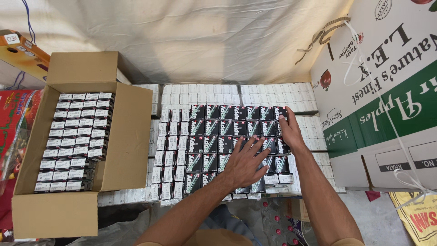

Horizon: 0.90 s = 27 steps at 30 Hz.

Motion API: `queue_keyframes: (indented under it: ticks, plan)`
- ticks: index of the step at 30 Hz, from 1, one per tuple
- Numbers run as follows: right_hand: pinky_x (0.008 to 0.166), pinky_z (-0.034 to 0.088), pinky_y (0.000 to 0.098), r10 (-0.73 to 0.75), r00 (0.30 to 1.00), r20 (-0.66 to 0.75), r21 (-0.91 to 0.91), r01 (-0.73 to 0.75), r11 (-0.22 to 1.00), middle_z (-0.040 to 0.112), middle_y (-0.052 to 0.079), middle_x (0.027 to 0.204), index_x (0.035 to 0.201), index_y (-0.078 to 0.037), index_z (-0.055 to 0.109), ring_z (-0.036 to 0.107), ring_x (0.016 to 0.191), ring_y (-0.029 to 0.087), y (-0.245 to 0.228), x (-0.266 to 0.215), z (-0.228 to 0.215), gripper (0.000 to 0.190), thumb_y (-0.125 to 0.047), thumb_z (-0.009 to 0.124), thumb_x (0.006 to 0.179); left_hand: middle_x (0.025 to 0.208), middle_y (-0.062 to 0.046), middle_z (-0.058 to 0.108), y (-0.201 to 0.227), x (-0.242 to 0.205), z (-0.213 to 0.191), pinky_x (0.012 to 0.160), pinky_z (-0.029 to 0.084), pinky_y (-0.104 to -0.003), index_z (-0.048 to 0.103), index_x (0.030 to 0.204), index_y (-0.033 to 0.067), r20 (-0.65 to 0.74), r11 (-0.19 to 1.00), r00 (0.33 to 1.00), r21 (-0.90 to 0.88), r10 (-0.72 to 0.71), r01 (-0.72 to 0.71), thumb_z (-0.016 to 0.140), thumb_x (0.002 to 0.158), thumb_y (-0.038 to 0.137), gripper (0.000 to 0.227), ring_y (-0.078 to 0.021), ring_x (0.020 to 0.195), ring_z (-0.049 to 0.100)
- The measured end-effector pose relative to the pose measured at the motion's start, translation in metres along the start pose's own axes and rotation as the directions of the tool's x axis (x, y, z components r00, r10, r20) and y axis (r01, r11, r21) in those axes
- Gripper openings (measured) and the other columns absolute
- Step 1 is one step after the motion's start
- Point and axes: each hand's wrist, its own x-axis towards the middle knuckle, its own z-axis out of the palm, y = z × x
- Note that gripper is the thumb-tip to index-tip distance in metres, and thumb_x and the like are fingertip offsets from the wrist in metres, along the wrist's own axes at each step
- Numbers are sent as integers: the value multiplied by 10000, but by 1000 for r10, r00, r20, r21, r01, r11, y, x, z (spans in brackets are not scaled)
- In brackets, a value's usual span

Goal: The person repeatedly picks small black boxes from a larger cardboard box and places them onto a white surface, arranging them in neat rows. The person handles the boxes one at a time, transferring them from the source box to the staging area.

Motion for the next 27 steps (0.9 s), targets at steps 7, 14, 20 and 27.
queue_keyframes:
  ticks: [7,14,20,27]
  plan:
    - [1230,314,542,16,1000,-24,67,-14,998,447,221,1581,1614,-196,373,387,1480,403,2,-3,-7,573,-361,485,1077,1503,-151,528,-3,-1,5,1144,313,-662,600,1361,202,-25,999,999,7,33,-33,559,966,422,454,-381,1441,453]
    - [1207,355,528,-134,981,-138,155,154,976,526,230,1506,1544,-101,453,431,1447,400,-19,-18,-17,489,-248,514,1081,1504,-156,522,-9,2,-12,1140,324,-634,588,1386,176,1,971,999,-234,-54,53,574,981,351,441,-406,1423,468]
    - [1198,363,526,-282,947,-154,198,309,930,530,227,1500,1509,-81,491,419,1452,385,-58,-42,6,457,-171,565,1067,1489,-179,535,-29,-11,-48,1145,338,-593,584,1415,148,26,857,963,-451,-268,251,627,951,246,476,-434,1423,452]
    - [1168,369,590,-424,906,20,202,412,889,575,236,1460,1477,-58,536,442,1432,434,-122,-97,87,456,-157,602,1037,1480,-219,533,-63,-57,-130,1151,364,-589,590,1418,127,21,762,911,-539,-412,358,634,961,187,463,-468,1417,436]
